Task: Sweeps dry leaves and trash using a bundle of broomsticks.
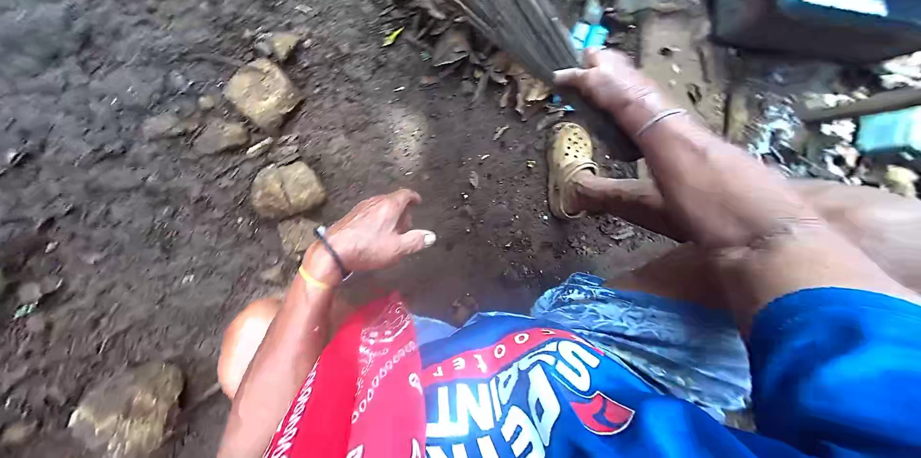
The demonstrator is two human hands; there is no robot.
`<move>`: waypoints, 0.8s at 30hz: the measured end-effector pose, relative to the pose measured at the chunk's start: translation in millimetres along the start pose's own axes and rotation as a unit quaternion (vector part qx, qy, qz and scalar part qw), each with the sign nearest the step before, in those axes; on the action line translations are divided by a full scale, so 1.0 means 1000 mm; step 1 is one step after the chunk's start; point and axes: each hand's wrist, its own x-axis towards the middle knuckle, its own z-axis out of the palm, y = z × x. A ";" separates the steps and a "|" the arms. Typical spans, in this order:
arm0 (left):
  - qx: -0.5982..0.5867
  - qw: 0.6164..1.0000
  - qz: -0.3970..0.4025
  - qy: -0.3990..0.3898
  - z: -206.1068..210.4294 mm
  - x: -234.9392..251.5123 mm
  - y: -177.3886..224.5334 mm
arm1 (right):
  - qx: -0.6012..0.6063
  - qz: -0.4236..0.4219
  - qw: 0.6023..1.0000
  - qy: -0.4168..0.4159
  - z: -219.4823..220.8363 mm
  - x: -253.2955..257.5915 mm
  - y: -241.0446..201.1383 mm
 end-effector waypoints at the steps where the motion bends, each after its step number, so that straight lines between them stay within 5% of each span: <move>1: -0.007 1.000 0.001 -0.004 0.000 0.004 -0.005 | 0.157 -0.029 0.986 0.040 0.033 0.018 0.045; 4: -0.018 0.999 -0.014 -0.028 -0.003 0.014 -0.013 | 0.459 0.100 0.879 0.081 0.102 0.045 0.094; 7: -0.026 0.999 -0.023 -0.034 -0.005 0.017 -0.018 | 0.667 0.185 0.690 0.212 0.139 0.042 0.088; 9: -0.030 0.999 -0.029 -0.030 -0.004 0.015 -0.021 | 0.742 0.234 0.562 0.280 0.148 0.042 0.088; 11: -0.027 0.998 -0.040 -0.027 -0.003 0.012 -0.024 | 0.745 0.302 0.495 0.328 0.145 0.041 0.090; 16: -0.031 0.998 -0.056 -0.013 -0.003 0.009 -0.033 | 0.735 0.389 0.463 0.307 0.149 0.060 0.090; 19: -0.037 0.998 -0.057 -0.010 -0.003 0.011 -0.035 | 0.766 0.318 0.495 0.260 0.142 0.075 0.060; 24: -0.039 0.997 -0.066 -0.007 -0.005 0.016 -0.037 | 0.836 0.196 0.483 0.171 0.110 0.125 -0.009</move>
